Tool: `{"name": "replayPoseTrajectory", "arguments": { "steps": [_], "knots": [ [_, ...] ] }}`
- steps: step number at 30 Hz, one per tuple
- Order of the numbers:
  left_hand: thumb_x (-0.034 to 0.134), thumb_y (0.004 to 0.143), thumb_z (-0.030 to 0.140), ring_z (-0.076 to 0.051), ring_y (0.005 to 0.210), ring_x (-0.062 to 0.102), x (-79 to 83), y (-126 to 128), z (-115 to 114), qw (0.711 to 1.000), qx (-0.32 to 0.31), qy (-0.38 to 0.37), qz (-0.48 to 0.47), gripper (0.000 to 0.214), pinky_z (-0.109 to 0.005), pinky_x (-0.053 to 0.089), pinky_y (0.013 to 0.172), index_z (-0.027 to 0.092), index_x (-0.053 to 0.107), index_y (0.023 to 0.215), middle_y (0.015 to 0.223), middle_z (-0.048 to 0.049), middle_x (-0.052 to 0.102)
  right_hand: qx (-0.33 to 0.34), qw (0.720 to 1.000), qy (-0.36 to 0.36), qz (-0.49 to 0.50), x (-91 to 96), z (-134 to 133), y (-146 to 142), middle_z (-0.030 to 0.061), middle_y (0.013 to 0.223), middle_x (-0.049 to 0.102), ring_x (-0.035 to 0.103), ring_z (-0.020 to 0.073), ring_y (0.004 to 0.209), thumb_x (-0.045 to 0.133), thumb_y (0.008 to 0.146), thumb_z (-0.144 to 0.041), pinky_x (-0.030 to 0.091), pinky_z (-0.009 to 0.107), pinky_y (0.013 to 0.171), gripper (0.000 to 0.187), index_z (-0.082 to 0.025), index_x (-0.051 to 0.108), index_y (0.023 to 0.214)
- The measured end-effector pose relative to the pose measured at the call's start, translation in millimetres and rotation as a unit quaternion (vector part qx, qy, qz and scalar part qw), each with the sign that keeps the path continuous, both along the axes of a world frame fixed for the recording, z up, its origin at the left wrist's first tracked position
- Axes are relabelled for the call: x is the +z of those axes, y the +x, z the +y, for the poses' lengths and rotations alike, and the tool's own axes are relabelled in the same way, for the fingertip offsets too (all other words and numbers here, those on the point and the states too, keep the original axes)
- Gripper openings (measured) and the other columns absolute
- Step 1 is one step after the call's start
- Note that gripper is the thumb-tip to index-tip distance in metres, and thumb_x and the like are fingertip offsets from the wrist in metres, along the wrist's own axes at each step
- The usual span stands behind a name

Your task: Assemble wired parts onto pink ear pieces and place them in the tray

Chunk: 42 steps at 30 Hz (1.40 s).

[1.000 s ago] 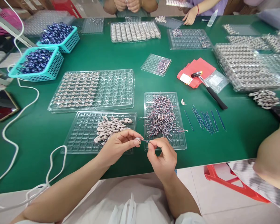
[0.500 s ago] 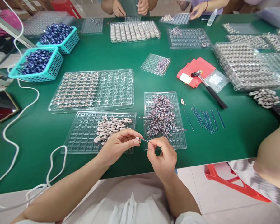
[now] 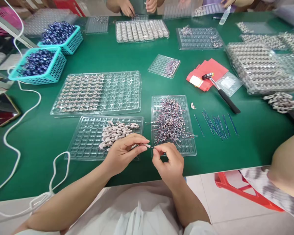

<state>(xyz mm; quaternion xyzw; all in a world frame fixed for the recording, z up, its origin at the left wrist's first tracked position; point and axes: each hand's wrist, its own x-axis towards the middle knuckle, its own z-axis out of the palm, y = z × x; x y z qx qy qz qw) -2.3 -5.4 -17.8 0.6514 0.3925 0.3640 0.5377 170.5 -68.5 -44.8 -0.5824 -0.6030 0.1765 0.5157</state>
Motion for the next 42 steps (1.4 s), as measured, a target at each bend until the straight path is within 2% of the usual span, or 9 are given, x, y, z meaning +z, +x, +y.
{"name": "replayPoseTrajectory", "arguments": {
  "steps": [8, 13, 18, 22, 27, 32, 35, 39, 42],
  "knots": [
    [0.070, 0.090, 0.014, -0.018, 0.090, 0.070, -2.0, -0.5, -1.1, 0.994, -0.014, 0.101, 0.048, 0.015, -0.028, 0.056, 0.078, 0.018, 0.077, 0.103, 0.095, -0.0078, 0.074, 0.015, 1.000, -0.004, -0.012, 1.2, 2.1, -0.8, -0.0027, 0.073, 0.067, 0.059, 0.0117, 0.064, 0.063, 0.088, -0.010, 0.047, 0.027, 0.064, 0.013, -0.023, 0.064, 0.085],
    [0.069, 0.091, 0.013, -0.018, 0.090, 0.070, -5.0, -0.4, -0.2, 0.989, -0.010, 0.128, 0.075, 0.016, -0.028, 0.056, 0.077, 0.018, 0.077, 0.104, 0.095, -0.0075, 0.074, 0.028, 0.999, -0.007, -0.028, -1.4, 1.3, 1.4, -0.0025, 0.075, 0.067, 0.059, 0.0120, 0.065, 0.064, 0.089, -0.010, 0.048, 0.029, 0.067, 0.013, -0.023, 0.065, 0.089],
    [0.068, 0.092, 0.014, -0.018, 0.089, 0.070, -6.0, -1.4, 1.9, 0.985, -0.014, 0.143, 0.092, 0.015, -0.029, 0.056, 0.079, 0.017, 0.076, 0.104, 0.095, -0.0077, 0.074, 0.057, 0.996, 0.009, -0.061, -2.9, 0.1, 5.4, 0.0005, 0.084, 0.072, 0.064, 0.0141, 0.071, 0.064, 0.091, -0.010, 0.048, 0.031, 0.071, 0.017, -0.022, 0.067, 0.102],
    [0.067, 0.092, 0.014, -0.018, 0.087, 0.069, -5.0, -2.1, 2.7, 0.984, -0.030, 0.151, 0.086, 0.013, -0.031, 0.055, 0.081, 0.016, 0.076, 0.101, 0.093, -0.0075, 0.074, 0.074, 0.992, 0.002, -0.100, -1.8, 0.0, 8.4, 0.0014, 0.085, 0.073, 0.064, 0.0149, 0.071, 0.063, 0.092, -0.011, 0.048, 0.033, 0.071, 0.014, -0.021, 0.066, 0.101],
    [0.066, 0.093, 0.016, -0.019, 0.086, 0.068, -2.2, -0.2, 0.7, 0.992, -0.045, 0.100, 0.067, 0.011, -0.032, 0.053, 0.081, 0.016, 0.076, 0.098, 0.090, -0.0070, 0.075, 0.094, 0.991, 0.006, -0.096, 0.3, -0.6, 10.2, 0.0025, 0.090, 0.075, 0.066, 0.0155, 0.078, 0.063, 0.092, -0.008, 0.050, 0.033, 0.074, 0.022, -0.022, 0.067, 0.109],
    [0.068, 0.091, 0.021, -0.019, 0.085, 0.068, -1.5, 3.6, -2.7, 0.998, -0.038, -0.035, 0.029, 0.011, -0.030, 0.052, 0.075, 0.017, 0.077, 0.095, 0.090, -0.0068, 0.075, 0.090, 0.995, 0.041, -0.030, 3.3, -2.1, 7.5, 0.0031, 0.099, 0.076, 0.069, 0.0164, 0.087, 0.065, 0.089, -0.003, 0.054, 0.033, 0.078, 0.036, -0.025, 0.067, 0.118],
    [0.070, 0.089, 0.025, -0.018, 0.084, 0.068, -0.5, 4.3, -3.9, 0.995, -0.021, -0.094, -0.016, 0.012, -0.029, 0.053, 0.075, 0.017, 0.077, 0.095, 0.091, -0.0068, 0.075, 0.074, 0.997, 0.024, 0.020, 3.5, -3.5, 6.3, 0.0034, 0.102, 0.074, 0.069, 0.0164, 0.086, 0.068, 0.089, -0.007, 0.055, 0.031, 0.075, 0.039, -0.027, 0.066, 0.122],
    [0.072, 0.087, 0.024, -0.017, 0.082, 0.067, 1.9, 4.2, -4.4, 0.996, 0.002, -0.088, -0.032, 0.012, -0.028, 0.053, 0.074, 0.017, 0.077, 0.094, 0.088, -0.0062, 0.074, 0.058, 0.995, -0.027, 0.076, 0.6, -5.1, 6.6, 0.0030, 0.100, 0.071, 0.066, 0.0145, 0.078, 0.070, 0.089, -0.015, 0.053, 0.030, 0.069, 0.033, -0.028, 0.066, 0.119],
    [0.073, 0.087, 0.025, -0.018, 0.083, 0.067, 2.0, 4.0, -4.8, 0.998, 0.002, -0.053, -0.028, 0.012, -0.028, 0.054, 0.075, 0.017, 0.077, 0.095, 0.089, -0.0067, 0.074, 0.061, 0.993, -0.027, 0.094, -1.5, -5.1, 5.7, 0.0028, 0.096, 0.070, 0.067, 0.0160, 0.084, 0.067, 0.090, -0.013, 0.053, 0.030, 0.071, 0.024, -0.027, 0.069, 0.109]
  ]
}}
